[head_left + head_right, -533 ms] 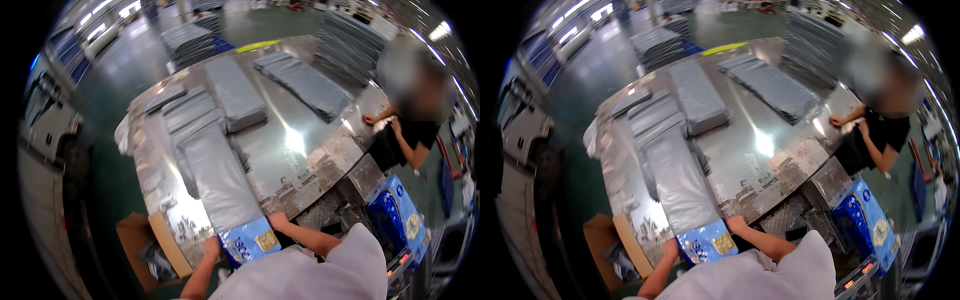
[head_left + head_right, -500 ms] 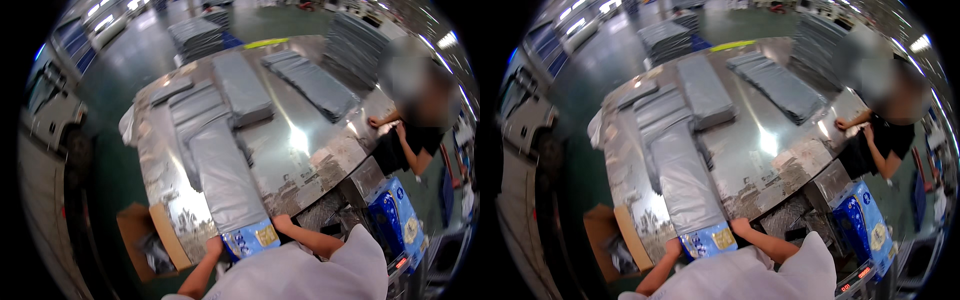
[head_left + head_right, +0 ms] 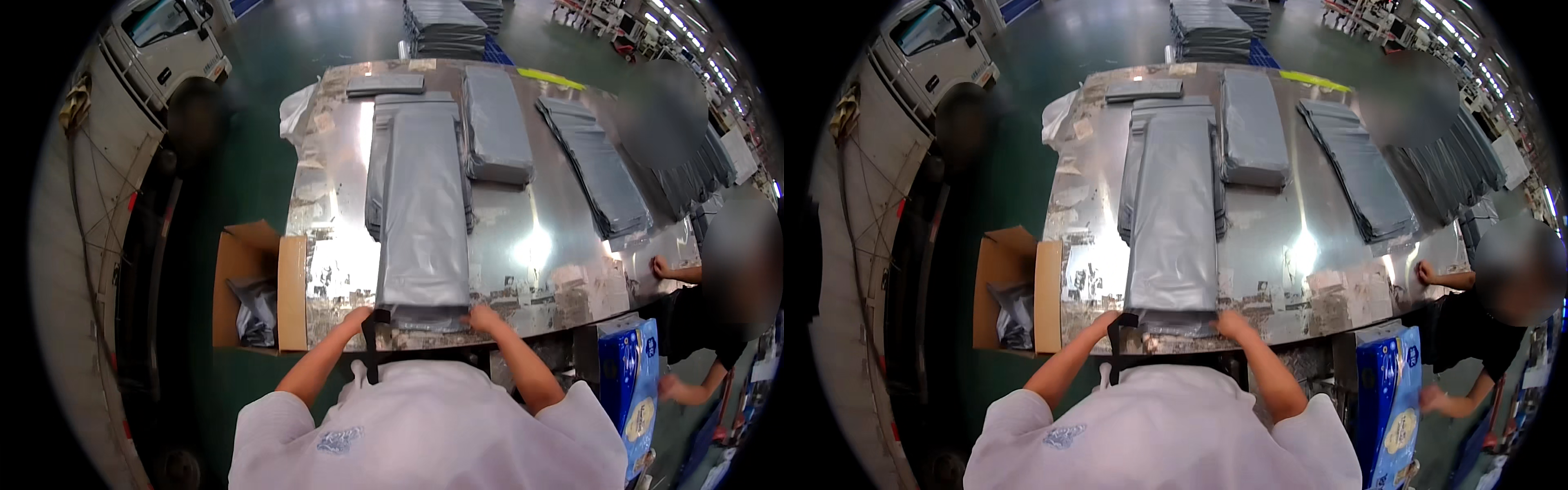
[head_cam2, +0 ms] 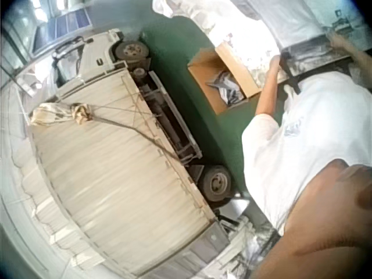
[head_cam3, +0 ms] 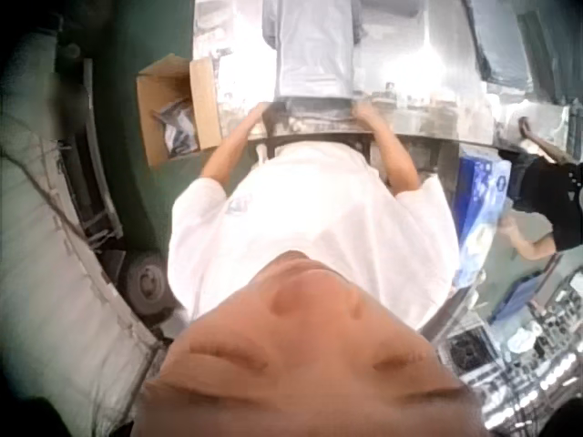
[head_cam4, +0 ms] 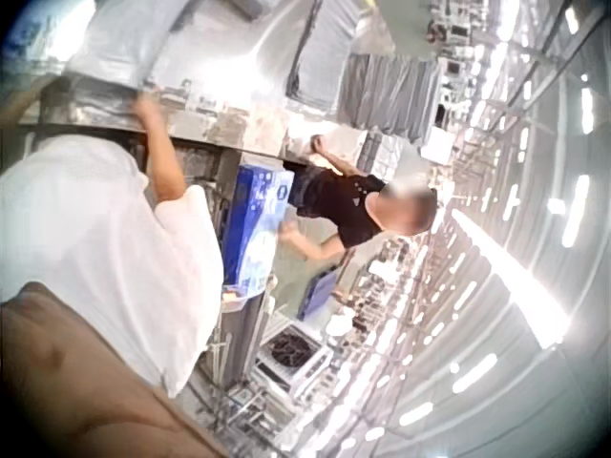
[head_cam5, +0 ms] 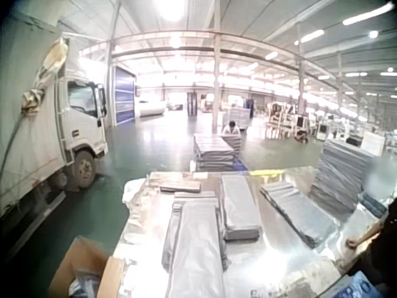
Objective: The person wraps rectangular packages in grey plastic bags on a metal table. They place each package into a bag, fold the plastic around it, and stack the wrapped items. Coworkers perform similar wrapping nearby.
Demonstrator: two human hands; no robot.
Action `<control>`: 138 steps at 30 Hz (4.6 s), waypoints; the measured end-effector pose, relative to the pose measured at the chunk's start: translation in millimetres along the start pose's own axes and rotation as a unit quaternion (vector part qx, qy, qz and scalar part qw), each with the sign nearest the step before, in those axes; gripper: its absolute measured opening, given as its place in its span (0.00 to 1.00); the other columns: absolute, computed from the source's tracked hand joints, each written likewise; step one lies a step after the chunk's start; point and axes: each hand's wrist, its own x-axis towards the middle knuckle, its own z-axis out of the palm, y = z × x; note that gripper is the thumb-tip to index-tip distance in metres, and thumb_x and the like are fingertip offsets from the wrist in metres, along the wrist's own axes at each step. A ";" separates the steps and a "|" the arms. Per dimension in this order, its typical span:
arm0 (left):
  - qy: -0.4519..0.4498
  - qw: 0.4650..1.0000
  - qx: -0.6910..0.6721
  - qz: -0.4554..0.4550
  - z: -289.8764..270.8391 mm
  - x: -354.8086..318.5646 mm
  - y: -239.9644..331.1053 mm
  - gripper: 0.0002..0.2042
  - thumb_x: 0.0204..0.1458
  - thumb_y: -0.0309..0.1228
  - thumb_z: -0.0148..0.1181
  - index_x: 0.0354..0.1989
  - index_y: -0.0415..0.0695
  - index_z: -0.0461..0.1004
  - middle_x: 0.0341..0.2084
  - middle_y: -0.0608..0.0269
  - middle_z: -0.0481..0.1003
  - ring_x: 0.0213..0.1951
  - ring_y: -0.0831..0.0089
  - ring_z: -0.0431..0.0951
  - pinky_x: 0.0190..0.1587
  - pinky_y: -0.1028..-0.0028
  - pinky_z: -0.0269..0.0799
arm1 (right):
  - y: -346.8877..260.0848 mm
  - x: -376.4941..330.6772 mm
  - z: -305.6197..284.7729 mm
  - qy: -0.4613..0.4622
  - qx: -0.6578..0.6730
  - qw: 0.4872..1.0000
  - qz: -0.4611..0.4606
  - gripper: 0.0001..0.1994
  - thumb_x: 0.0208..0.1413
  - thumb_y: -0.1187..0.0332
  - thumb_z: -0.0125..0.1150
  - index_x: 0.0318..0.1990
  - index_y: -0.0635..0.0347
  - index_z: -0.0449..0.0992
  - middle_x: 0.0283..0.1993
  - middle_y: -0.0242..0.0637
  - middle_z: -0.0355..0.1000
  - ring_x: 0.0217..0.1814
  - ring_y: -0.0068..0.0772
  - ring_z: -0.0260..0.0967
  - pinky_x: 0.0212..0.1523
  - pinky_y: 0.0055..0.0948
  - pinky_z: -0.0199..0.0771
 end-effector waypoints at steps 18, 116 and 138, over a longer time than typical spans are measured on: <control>0.073 0.980 -0.117 0.141 29.3 76.6 205.5 0.07 0.43 0.32 0.55 0.29 0.44 0.67 0.27 0.58 0.69 0.31 0.60 0.70 0.32 0.67 0.65 | -19.8 -8.4 9.1 -0.010 0.364 0.931 0.013 0.07 0.52 0.73 0.44 0.31 0.65 0.70 0.30 0.35 0.73 0.23 0.23 0.70 0.18 0.19 0.61; 0.062 0.972 0.195 -0.112 -137.7 236.8 34.8 0.35 0.39 0.33 0.51 0.59 0.47 0.46 0.58 0.47 0.44 0.59 0.53 0.48 0.56 0.54 0.47 | 61.2 -1.8 -21.6 0.155 0.490 0.846 0.143 0.22 0.54 0.54 0.42 0.25 0.67 0.71 0.18 0.41 0.70 0.12 0.24 0.64 0.11 0.20 0.60; -0.146 0.926 0.326 -0.124 -165.6 268.2 27.7 0.29 0.42 0.37 0.45 0.57 0.50 0.53 0.53 0.48 0.57 0.53 0.58 0.62 0.51 0.64 0.60 | 63.6 16.5 -48.1 -0.009 0.543 0.782 0.307 0.43 0.44 0.30 0.23 0.25 0.65 0.75 0.22 0.39 0.72 0.10 0.25 0.62 0.09 0.20 0.52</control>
